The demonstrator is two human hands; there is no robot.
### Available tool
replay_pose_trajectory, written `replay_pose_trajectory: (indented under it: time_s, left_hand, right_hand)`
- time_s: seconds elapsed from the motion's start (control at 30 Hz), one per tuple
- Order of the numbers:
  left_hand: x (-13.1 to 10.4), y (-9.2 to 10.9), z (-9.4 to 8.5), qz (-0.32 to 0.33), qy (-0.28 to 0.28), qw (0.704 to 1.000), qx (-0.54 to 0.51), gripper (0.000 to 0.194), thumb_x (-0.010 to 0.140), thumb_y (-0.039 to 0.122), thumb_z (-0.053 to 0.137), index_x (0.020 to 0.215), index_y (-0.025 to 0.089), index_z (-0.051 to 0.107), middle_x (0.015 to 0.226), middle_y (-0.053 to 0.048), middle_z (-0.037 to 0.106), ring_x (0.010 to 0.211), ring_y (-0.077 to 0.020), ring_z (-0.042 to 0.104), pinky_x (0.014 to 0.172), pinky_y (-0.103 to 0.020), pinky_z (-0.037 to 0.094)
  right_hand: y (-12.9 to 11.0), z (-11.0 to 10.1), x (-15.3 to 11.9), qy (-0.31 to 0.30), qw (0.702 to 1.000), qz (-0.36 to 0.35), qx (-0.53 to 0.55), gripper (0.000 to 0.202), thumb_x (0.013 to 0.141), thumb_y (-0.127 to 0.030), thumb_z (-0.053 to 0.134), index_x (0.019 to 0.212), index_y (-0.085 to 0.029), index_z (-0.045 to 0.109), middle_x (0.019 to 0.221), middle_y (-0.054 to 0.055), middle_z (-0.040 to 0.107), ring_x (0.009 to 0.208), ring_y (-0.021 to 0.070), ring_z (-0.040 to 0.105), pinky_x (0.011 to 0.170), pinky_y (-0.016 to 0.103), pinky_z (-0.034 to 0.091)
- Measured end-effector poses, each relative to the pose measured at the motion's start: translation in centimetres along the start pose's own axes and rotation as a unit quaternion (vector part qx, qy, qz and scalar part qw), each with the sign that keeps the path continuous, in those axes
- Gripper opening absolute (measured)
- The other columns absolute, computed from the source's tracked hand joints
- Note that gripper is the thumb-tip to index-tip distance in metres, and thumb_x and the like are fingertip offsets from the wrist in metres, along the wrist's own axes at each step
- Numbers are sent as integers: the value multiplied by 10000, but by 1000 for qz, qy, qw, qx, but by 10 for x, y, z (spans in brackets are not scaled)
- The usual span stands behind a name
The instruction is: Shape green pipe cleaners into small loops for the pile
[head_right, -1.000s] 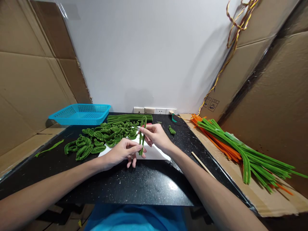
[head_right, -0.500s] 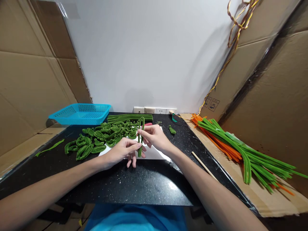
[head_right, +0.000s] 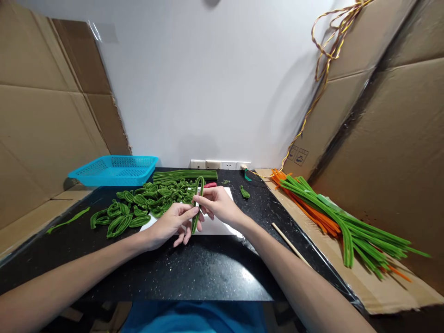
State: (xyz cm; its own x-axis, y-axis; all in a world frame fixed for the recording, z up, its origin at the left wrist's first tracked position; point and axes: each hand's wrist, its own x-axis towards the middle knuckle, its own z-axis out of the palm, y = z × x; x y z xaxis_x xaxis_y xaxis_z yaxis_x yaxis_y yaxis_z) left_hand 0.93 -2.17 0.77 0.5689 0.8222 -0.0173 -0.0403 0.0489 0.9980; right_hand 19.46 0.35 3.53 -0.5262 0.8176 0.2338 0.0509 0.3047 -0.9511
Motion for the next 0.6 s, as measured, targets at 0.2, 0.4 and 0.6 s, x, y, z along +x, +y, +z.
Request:
replay_pose_trajectory:
  time_s: [0.2,0.4,0.6]
  left_hand:
    - [1,-1,0,-9,-10,1000,-11,651,823,688,689,972,55,681,856,-176,761,419,-132,635,284,-174,441]
    - [0,0,-1,-25,-18,1000,-6,649,825,675,697,974,43,696,855,-187,766,426,-151,654,270,-181,431]
    - [-2,3,0,-30,-28,999,21,660,826,666,698,1009,32,706,1020,-235,760,479,-185,708,260,-182,415]
  right_hand:
    - [4,-1,1,-29,999,6,11,435,899,-553,696,793,-134,649,527,-26,580,435,81,511,424,189,384]
    - [5,-2,1,-45,999,21,-7,468,884,-589,693,768,-136,657,535,-15,598,431,87,509,430,208,399]
    - [3,-3,1,-63,997,10,-34,460,909,-565,675,744,-136,658,543,-14,602,430,74,487,433,201,350]
